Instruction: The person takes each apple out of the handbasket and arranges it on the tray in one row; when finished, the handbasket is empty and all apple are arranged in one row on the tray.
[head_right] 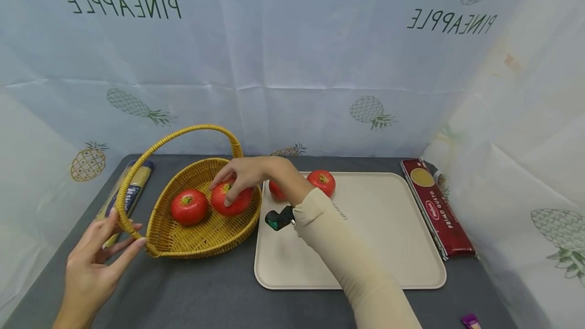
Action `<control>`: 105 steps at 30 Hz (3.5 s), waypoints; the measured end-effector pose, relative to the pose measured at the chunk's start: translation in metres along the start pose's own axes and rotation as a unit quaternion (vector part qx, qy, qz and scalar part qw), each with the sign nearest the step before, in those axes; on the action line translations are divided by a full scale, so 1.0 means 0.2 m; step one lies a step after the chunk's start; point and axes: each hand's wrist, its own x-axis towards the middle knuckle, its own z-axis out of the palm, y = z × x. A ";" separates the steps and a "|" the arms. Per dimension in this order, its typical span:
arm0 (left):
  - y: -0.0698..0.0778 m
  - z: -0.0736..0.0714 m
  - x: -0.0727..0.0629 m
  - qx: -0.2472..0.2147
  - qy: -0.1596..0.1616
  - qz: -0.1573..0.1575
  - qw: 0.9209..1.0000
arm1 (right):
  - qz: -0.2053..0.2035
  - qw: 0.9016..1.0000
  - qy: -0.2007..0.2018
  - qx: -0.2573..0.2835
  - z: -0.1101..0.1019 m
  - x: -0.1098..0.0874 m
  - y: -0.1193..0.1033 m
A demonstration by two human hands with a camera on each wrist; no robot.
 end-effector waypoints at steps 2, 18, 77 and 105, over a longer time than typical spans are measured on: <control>0.00 0.00 0.00 0.002 0.000 -0.001 1.000 | -0.003 1.000 0.004 -0.001 -0.01 -0.03 -0.01; 0.01 -0.01 0.00 0.013 0.002 -0.012 1.000 | 0.013 0.998 0.054 0.001 -0.07 -0.31 0.02; 0.02 -0.01 -0.01 0.015 0.001 -0.008 1.000 | 0.160 0.950 0.257 0.083 -0.03 -1.19 0.63; 0.00 -0.01 -0.01 0.012 0.000 -0.010 1.000 | 0.196 0.937 0.268 0.106 0.15 -1.14 0.96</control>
